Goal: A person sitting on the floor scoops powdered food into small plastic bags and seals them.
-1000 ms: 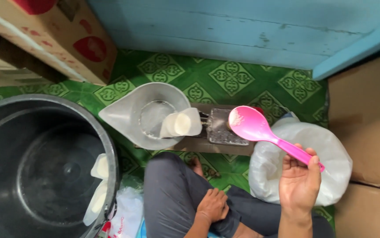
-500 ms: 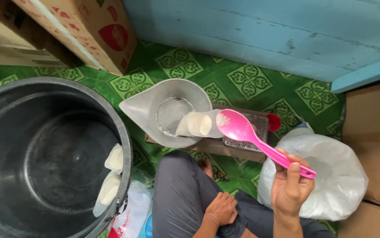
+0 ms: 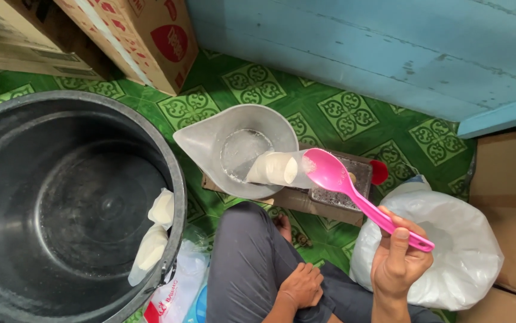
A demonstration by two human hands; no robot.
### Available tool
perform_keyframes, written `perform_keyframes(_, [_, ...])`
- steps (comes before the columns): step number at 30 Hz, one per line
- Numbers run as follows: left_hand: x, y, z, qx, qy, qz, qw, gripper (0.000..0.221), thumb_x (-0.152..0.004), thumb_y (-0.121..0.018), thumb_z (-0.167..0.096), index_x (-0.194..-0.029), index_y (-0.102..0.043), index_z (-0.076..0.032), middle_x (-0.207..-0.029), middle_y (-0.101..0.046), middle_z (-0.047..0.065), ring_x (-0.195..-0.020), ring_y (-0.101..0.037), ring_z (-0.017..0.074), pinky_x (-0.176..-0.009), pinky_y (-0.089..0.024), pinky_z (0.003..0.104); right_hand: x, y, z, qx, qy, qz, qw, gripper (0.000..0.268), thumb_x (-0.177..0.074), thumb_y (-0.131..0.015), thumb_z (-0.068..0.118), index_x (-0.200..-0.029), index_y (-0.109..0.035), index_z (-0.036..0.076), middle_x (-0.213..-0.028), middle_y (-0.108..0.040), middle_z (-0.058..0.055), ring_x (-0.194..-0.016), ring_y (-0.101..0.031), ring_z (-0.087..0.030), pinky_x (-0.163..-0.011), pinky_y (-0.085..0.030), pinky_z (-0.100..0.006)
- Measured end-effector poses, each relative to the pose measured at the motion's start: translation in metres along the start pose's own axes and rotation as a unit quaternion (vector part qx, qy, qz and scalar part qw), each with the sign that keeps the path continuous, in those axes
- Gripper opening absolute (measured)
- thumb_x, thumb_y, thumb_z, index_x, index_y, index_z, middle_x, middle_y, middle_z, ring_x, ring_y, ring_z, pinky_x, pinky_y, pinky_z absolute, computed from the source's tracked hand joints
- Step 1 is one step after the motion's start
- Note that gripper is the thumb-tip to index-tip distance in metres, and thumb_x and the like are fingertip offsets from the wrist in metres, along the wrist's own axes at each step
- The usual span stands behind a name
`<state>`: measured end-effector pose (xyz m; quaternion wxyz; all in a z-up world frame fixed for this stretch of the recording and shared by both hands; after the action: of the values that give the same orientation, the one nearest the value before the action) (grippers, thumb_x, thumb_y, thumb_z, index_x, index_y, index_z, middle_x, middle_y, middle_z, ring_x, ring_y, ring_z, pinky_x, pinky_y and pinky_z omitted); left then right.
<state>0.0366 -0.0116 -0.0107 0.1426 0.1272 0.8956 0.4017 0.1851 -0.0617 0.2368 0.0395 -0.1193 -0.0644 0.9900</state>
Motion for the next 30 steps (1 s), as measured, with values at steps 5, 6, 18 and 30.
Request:
perform_keyframes(5, [0.000,-0.001,0.000,-0.005,-0.001,0.003,1.000,0.015,-0.083,-0.057,-0.018,-0.084,-0.060,-0.004,-0.091,-0.057,0.015,-0.082,-0.047,0.0307,-0.082,-0.035,0.037,-0.003,0.000,-0.002,-0.010,-0.009,-0.001,1.000,0.016,-0.104,-0.052,0.013,-0.117,-0.058,0.005,-0.118,-0.065,-0.015,-0.109,-0.067,-0.020,-0.104,-0.056,-0.029])
perform_keyframes(6, [0.000,-0.002,0.001,-0.004,-0.002,0.006,1.000,0.015,-0.083,-0.057,-0.018,-0.084,-0.060,-0.004,-0.091,-0.056,0.016,-0.081,-0.046,0.0309,-0.081,-0.035,0.038,-0.003,0.001,-0.002,-0.018,-0.011,-0.001,1.000,0.016,-0.104,-0.051,0.013,-0.117,-0.059,0.006,-0.117,-0.065,-0.014,-0.109,-0.067,-0.019,-0.103,-0.056,-0.027])
perform_keyframes(18, [-0.001,0.004,-0.002,-0.019,-0.001,-0.013,1.000,0.014,-0.082,-0.057,-0.019,-0.084,-0.060,-0.005,-0.092,-0.058,0.015,-0.083,-0.048,0.0306,-0.082,-0.036,0.036,-0.012,0.009,0.001,-0.129,-0.077,-0.053,0.987,0.020,-0.104,-0.054,0.018,-0.118,-0.061,0.006,-0.115,-0.067,-0.012,-0.104,-0.068,-0.017,-0.106,-0.056,-0.030])
perform_keyframes(30, [-0.004,0.007,-0.003,-0.022,0.000,0.004,1.000,0.014,-0.082,-0.059,-0.019,-0.084,-0.060,-0.005,-0.091,-0.057,0.014,-0.082,-0.047,0.0295,-0.080,-0.036,0.036,-0.015,0.028,0.005,-0.174,-0.085,-0.082,0.978,0.020,-0.105,-0.055,0.022,-0.117,-0.063,0.008,-0.118,-0.067,-0.009,-0.105,-0.067,-0.014,-0.104,-0.055,-0.027])
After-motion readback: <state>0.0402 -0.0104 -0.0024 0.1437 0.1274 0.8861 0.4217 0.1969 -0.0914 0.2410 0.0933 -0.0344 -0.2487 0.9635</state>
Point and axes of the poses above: each hand's wrist, its own x-axis away from the middle knuckle, its own y-axis out of the back of the hand, z = x × y, the point moved 5 cm from there along -x, towards the middle knuckle
